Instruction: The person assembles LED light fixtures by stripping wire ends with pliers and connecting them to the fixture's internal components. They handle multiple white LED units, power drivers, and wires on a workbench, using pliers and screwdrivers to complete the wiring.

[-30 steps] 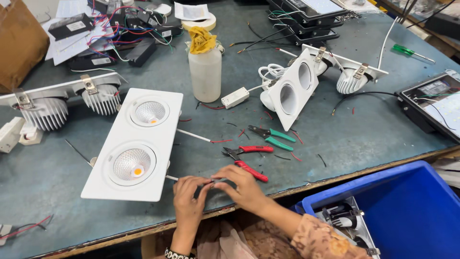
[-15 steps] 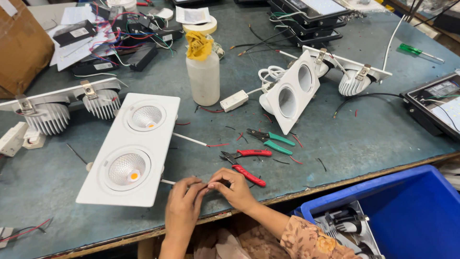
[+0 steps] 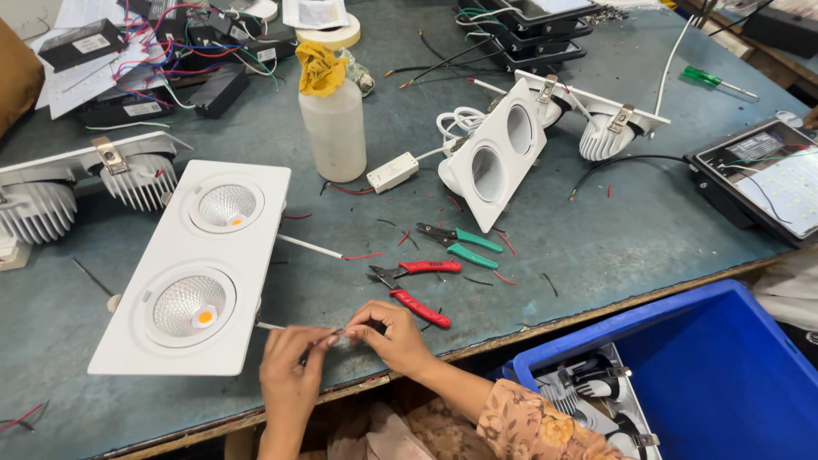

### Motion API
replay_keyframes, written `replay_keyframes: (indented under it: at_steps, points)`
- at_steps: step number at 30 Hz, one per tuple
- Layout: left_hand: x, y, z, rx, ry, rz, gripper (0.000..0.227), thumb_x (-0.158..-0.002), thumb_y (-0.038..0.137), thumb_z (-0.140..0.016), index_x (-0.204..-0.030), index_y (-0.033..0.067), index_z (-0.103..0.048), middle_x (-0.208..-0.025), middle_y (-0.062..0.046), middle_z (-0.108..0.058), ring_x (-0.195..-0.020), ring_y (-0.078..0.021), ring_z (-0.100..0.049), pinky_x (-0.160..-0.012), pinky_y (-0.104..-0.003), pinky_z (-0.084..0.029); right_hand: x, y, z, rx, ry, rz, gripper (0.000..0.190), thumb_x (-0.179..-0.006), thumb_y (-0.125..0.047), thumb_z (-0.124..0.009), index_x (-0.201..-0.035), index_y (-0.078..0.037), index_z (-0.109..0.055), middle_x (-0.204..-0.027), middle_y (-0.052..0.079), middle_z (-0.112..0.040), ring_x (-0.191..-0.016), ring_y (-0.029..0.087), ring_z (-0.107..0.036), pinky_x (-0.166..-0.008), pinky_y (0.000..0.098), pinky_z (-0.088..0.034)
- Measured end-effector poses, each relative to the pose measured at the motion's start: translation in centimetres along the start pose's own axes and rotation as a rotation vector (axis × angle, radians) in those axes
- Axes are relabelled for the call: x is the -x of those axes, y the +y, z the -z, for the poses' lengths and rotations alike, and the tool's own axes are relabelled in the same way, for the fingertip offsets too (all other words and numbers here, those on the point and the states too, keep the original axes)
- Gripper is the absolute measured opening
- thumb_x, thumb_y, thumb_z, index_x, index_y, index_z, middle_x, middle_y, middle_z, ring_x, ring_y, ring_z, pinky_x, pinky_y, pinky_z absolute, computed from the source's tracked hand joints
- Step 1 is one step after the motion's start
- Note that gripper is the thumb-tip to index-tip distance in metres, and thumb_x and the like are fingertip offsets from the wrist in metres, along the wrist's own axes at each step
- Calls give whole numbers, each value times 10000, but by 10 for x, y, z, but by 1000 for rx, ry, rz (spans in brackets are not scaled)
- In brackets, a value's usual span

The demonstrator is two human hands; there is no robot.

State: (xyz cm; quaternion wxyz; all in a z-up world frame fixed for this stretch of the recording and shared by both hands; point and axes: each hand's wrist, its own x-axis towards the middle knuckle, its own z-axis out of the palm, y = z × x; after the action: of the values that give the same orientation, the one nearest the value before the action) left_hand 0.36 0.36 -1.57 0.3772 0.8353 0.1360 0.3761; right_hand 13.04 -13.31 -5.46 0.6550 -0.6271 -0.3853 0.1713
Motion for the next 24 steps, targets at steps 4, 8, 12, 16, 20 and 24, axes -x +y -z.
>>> replay_keyframes:
  at_steps: [4, 8, 12, 16, 20, 24]
  points:
    - [-2, -5, -1, 10, -9, -42, 116, -794, 45, -771, -901, 76, -738, -887, -40, -708, -821, -231, -630, -702, -332, -519, 1, 2, -1, 11, 15, -23, 171, -955, -169, -725, -920, -2, -725, -920, 49, -689, -775, 107, -695, -694, 237, -533]
    - [-4, -1, 5, -139, -38, -240, 168, -790, 42, -765, -955, 63, -736, -928, -72, -690, -848, -274, -636, -715, -375, -514, 2, 2, -3, 46, 25, 13, 156, -968, -149, -715, -924, 1, -711, -922, 51, -683, -774, 107, -683, -694, 238, -529]
    - [-7, 2, 7, -209, -106, -264, 151, -777, 60, -790, -921, 63, -746, -874, -72, -686, -801, -284, -646, -634, -386, -511, -2, 2, 0, 41, 35, 61, 137, -972, -121, -702, -925, 7, -695, -927, 63, -672, -771, 115, -676, -700, 248, -544]
    - [-3, -6, 1, -18, 4, -252, 126, -835, 9, -754, -945, 66, -728, -894, -70, -673, -838, -259, -642, -714, -375, -520, 4, 12, -4, -5, 41, 15, 126, -977, -110, -693, -932, 7, -675, -915, 64, -657, -755, 112, -683, -695, 253, -558]
    - [-2, -16, -5, 134, 66, -126, 86, -886, 19, -743, -957, 47, -704, -904, -76, -674, -818, -227, -663, -714, -329, -533, 3, 15, 5, 31, 120, 39, 154, -990, -136, -671, -916, -1, -675, -899, 60, -657, -716, 118, -685, -677, 258, -553]
    - [1, -18, -3, 213, 70, 45, 91, -897, 58, -759, -949, 27, -692, -890, -74, -695, -766, -198, -682, -693, -293, -526, 0, -5, 65, 111, 377, 104, 258, -1064, -251, -623, -926, -34, -648, -903, 45, -646, -751, 123, -679, -736, 255, -546]
